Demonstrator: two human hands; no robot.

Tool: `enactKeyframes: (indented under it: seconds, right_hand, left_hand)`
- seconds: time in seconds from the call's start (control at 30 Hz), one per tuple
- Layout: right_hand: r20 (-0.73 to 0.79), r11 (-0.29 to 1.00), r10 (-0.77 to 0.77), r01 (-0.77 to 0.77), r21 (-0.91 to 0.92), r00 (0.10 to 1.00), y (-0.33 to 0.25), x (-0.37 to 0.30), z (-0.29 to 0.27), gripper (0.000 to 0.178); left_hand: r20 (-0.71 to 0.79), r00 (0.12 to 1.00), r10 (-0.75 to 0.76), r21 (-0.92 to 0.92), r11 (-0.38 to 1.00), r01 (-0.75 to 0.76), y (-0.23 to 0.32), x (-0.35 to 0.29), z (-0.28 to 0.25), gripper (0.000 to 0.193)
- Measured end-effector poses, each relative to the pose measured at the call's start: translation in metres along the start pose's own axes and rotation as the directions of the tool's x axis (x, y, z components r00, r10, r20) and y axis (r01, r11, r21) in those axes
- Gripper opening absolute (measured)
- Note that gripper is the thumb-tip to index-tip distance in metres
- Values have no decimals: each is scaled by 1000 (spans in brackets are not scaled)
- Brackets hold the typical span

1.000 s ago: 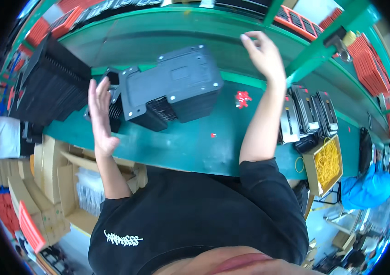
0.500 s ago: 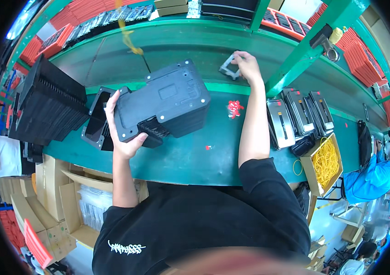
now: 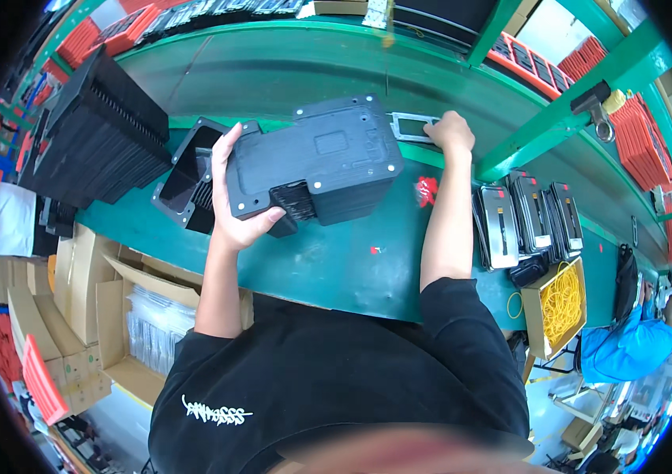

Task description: Assembling electronic components and screens into plastic housings on a factory production line.

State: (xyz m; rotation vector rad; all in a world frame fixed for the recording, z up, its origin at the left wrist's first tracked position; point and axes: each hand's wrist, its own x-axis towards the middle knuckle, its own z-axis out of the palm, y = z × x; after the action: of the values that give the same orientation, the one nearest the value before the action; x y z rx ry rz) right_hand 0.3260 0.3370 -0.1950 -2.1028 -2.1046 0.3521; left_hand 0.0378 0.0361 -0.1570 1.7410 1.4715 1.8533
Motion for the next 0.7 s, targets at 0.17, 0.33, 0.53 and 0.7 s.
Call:
enactKeyframes:
  seconds: [0.17,0.33,0.53,0.7]
  right_hand:
    - [-84,989,-22,34,145,996,26,-8,-54,40]
    - [-320,926,-204,288,244,925,5,-99,-137,31]
    - [-313,773,-432,526,354,846,-73,-223,-160,22]
    - [-196,860,-492,508,40,848,-124,-223,-141,23]
  left_hand:
    - [24,1000,2,-46,999,-1,4,0,4,128]
    - [19,995,-94,-181,979,96,13,-3,5,138]
    - [15,1000,-10,-128,992,12,7,3,0,145]
    - [41,999,-4,-12,1000,5,9,-1,-5,146]
